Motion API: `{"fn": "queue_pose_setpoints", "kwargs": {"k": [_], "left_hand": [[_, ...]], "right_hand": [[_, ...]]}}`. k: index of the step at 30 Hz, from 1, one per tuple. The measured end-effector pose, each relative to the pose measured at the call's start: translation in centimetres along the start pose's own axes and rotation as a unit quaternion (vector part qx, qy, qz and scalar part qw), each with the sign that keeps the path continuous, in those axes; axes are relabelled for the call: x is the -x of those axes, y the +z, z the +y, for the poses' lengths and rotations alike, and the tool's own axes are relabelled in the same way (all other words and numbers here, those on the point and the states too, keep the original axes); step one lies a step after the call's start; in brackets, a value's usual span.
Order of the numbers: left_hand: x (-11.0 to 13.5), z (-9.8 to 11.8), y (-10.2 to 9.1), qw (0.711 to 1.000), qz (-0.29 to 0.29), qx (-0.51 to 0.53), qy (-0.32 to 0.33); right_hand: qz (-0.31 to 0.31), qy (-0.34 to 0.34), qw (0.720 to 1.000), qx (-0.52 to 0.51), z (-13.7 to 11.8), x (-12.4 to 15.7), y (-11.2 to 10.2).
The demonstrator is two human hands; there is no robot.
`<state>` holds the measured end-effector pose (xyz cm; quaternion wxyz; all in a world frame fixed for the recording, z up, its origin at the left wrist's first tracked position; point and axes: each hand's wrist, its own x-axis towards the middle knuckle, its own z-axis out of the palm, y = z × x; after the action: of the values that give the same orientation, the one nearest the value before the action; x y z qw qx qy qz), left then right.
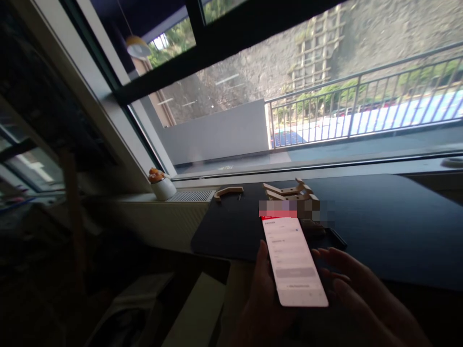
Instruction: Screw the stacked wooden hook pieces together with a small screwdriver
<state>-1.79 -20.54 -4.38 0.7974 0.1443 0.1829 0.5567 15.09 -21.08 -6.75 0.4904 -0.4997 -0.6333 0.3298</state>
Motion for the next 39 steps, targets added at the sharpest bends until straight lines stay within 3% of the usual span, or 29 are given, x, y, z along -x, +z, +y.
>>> {"fn": "queue_pose_setpoints", "kwargs": {"k": [3, 8, 15, 24, 39], "left_hand": [[0.7, -0.1, 0.5, 1.0, 0.011, 0.0, 0.007], [1.3, -0.3, 0.3, 1.0, -0.012, -0.019, -0.005], [1.4, -0.5, -0.1, 0.999, -0.028, -0.03, -0.022], [0.7, -1.1, -0.8, 0.999, 0.009, -0.017, -0.04], [0.7, -1.1, -1.1, 0.999, -0.019, -0.007, -0.038]], "right_hand": [[-0.046, 0.035, 0.995, -0.084, -2.2, 0.4, 0.7], [-0.067, 0.044, 0.99, -0.113, -4.7, 0.5, 1.4], [-0.105, 0.05, 0.983, -0.139, -3.7, -0.6, 1.7], [-0.054, 0.079, 0.987, -0.126, -2.6, -1.8, 1.7], [-0.048, 0.109, 0.989, -0.081, -4.3, -0.7, 1.3]]}}
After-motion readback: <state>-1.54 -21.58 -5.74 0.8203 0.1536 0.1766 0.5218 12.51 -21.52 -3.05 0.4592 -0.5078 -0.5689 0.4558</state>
